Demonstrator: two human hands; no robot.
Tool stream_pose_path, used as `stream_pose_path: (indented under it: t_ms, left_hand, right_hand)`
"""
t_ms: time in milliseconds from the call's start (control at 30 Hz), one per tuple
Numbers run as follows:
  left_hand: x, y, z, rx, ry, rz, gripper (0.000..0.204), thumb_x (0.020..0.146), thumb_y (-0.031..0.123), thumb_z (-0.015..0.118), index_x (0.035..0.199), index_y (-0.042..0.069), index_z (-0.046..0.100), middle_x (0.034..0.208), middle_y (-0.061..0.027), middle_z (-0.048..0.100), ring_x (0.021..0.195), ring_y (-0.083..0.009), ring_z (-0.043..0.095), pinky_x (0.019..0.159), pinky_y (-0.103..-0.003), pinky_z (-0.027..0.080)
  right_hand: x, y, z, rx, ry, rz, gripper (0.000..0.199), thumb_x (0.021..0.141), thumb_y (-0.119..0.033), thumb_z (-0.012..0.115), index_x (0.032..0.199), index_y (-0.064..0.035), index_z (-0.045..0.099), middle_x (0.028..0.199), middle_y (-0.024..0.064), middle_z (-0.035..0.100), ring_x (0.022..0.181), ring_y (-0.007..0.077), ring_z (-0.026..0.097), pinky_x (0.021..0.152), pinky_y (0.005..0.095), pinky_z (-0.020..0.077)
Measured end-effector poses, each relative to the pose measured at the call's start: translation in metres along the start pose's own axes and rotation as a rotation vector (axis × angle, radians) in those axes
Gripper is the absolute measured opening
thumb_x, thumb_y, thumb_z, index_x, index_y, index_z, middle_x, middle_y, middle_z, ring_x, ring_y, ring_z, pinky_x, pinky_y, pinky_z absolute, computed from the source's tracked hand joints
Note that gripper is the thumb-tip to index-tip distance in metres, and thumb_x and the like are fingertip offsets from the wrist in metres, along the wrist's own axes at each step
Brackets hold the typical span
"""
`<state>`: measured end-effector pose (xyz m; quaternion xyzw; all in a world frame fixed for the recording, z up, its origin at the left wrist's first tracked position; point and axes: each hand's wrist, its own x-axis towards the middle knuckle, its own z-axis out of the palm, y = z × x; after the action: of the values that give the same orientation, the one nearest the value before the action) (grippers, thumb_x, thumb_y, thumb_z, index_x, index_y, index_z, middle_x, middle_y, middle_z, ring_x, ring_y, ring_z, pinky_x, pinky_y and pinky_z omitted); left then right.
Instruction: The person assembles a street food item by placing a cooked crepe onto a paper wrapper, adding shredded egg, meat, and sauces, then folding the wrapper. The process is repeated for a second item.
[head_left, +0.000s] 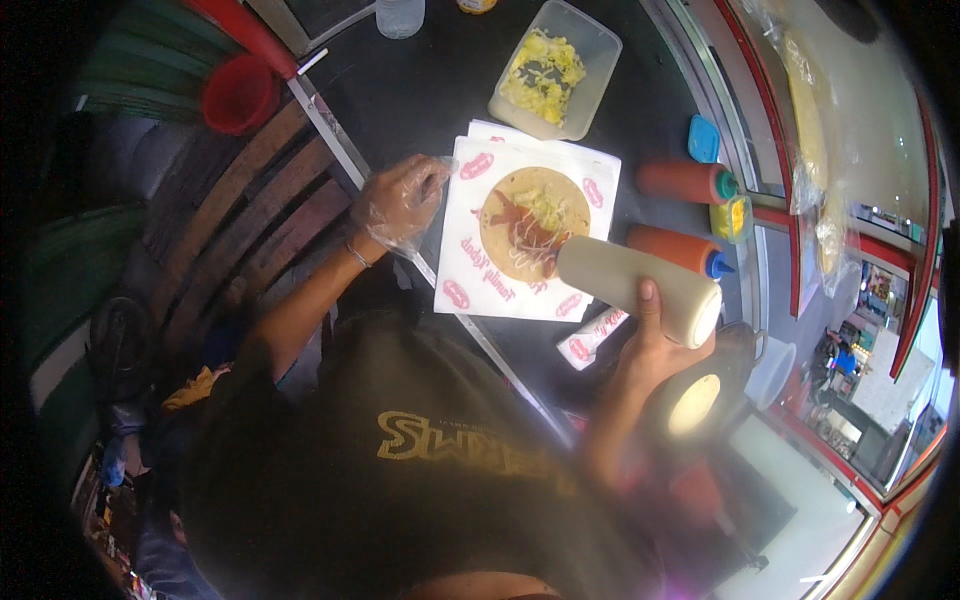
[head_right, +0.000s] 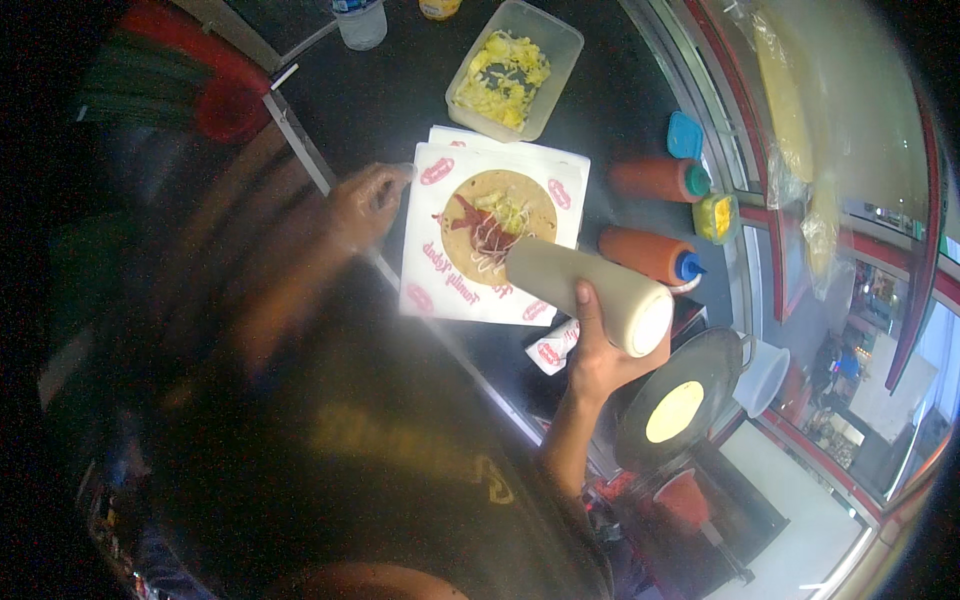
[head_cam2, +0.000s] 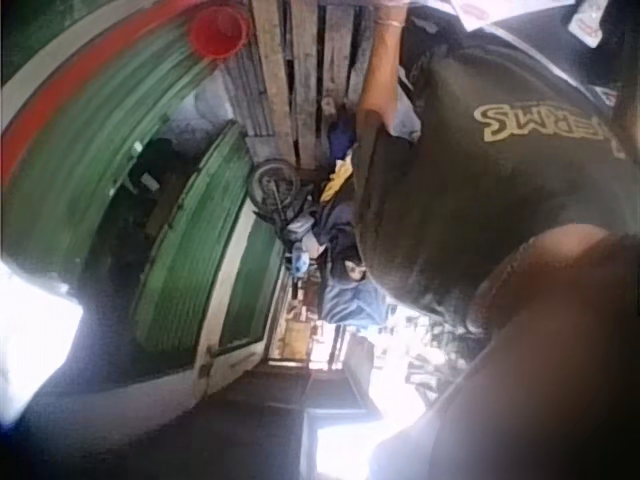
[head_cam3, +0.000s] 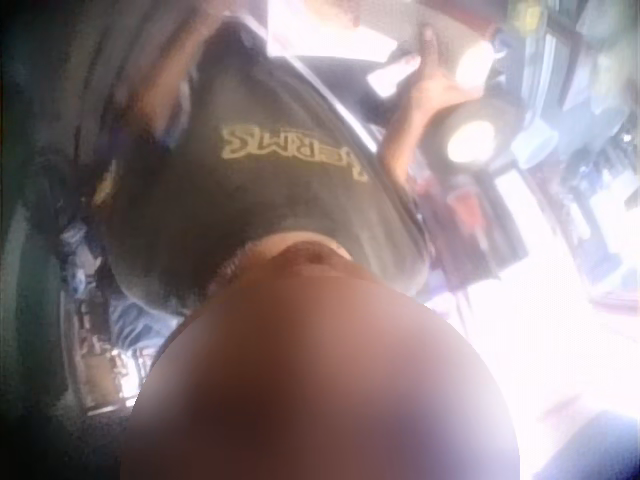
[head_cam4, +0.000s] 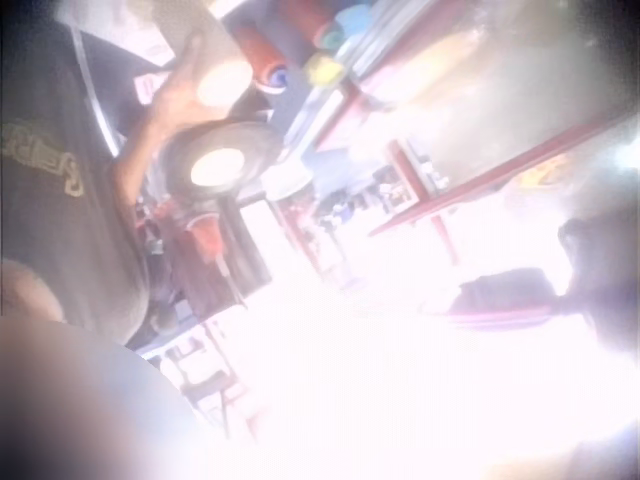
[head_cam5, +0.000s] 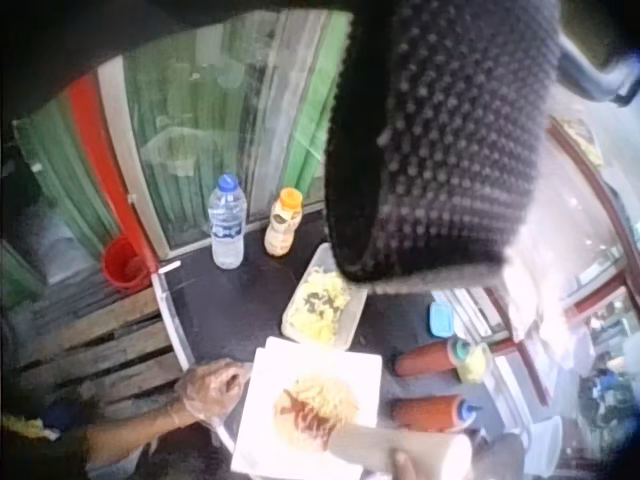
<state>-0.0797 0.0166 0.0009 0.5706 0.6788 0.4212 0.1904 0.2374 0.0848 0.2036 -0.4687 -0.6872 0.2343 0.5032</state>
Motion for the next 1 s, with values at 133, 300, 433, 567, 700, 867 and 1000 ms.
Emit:
stream_pose_path:
  t_ms: [133,300,433,567,700,867,1000]
  left_hand:
    - [0.001,-0.003,0.001,-0.017,0.037,0.037,0.015,0.101,0.015,0.075,0.116,0.014,0.077,0.112,-0.0107,0.08,0.099,-0.0395,0.079,0.082,-0.048,0.065]
    - [0.004,0.002,0.002,0.004,0.039,0.014,0.015,0.101,0.013,0.074,0.116,0.013,0.077,0.11,-0.0115,0.08,0.099,-0.0398,0.079,0.081,-0.049,0.065]
    - [0.002,0.003,-0.001,-0.002,0.038,0.038,0.021,0.098,0.001,0.076,0.118,0.007,0.08,0.114,-0.0146,0.083,0.101,-0.0329,0.082,0.084,-0.042,0.066]
    - [0.0,0.008,-0.002,-0.147,0.012,-0.05,0.018,0.103,0.01,0.077,0.121,0.008,0.078,0.111,-0.0112,0.083,0.094,-0.0271,0.081,0.077,-0.041,0.064]
    - [-0.003,0.042,0.009,-1.047,-0.731,-0.534,0.059,0.112,0.049,0.073,0.148,0.002,0.069,0.134,-0.0173,0.079,0.113,-0.025,0.08,0.084,-0.035,0.067]
    - [-0.002,0.125,0.048,-1.43,-1.172,-0.649,0.076,0.104,0.063,0.071,0.153,0.005,0.062,0.14,-0.0216,0.073,0.129,-0.0364,0.072,0.107,-0.052,0.062]
    - [0.027,0.161,0.05,-0.925,-0.768,-0.155,0.059,0.101,0.046,0.083,0.141,0.006,0.066,0.13,-0.0153,0.077,0.117,-0.0286,0.076,0.101,-0.047,0.063]
  right_hand:
    - [0.011,0.001,0.005,0.188,0.192,0.277,0.044,0.087,-0.004,0.098,0.123,0.009,0.076,0.112,0.0173,0.081,0.097,0.0219,0.079,0.093,0.0346,0.0634]
    - [0.018,0.003,0.019,0.122,0.16,0.347,0.047,0.085,-0.007,0.102,0.121,0.0068,0.075,0.112,0.0135,0.081,0.097,0.0209,0.076,0.094,0.0368,0.062]
    - [0.017,0.004,0.033,-0.005,0.03,0.177,0.043,0.088,-0.014,0.1,0.117,0.0074,0.077,0.105,0.014,0.081,0.09,0.0207,0.076,0.087,0.034,0.0615]
    - [0.01,-0.001,0.032,0.002,0.01,0.315,0.04,0.085,-0.009,0.102,0.113,0.0044,0.077,0.107,0.0116,0.082,0.097,0.0185,0.076,0.094,0.0346,0.0603]
    - [-0.01,-0.002,0.017,0.114,-0.01,0.239,0.051,0.086,-0.009,0.1,0.125,0.0029,0.071,0.113,0.0145,0.082,0.104,0.0231,0.08,0.096,0.0379,0.0623]
    - [-0.075,0.0,0.01,0.223,-0.275,-0.189,0.064,0.076,-0.02,0.103,0.129,-0.0027,0.071,0.133,0.0233,0.077,0.133,0.0413,0.074,0.117,0.0569,0.055]
    - [-0.126,-0.011,-0.007,-0.021,-0.204,-0.164,0.071,0.068,-0.019,0.103,0.131,-0.0043,0.074,0.143,0.0218,0.073,0.143,0.0442,0.066,0.127,0.0651,0.0455]
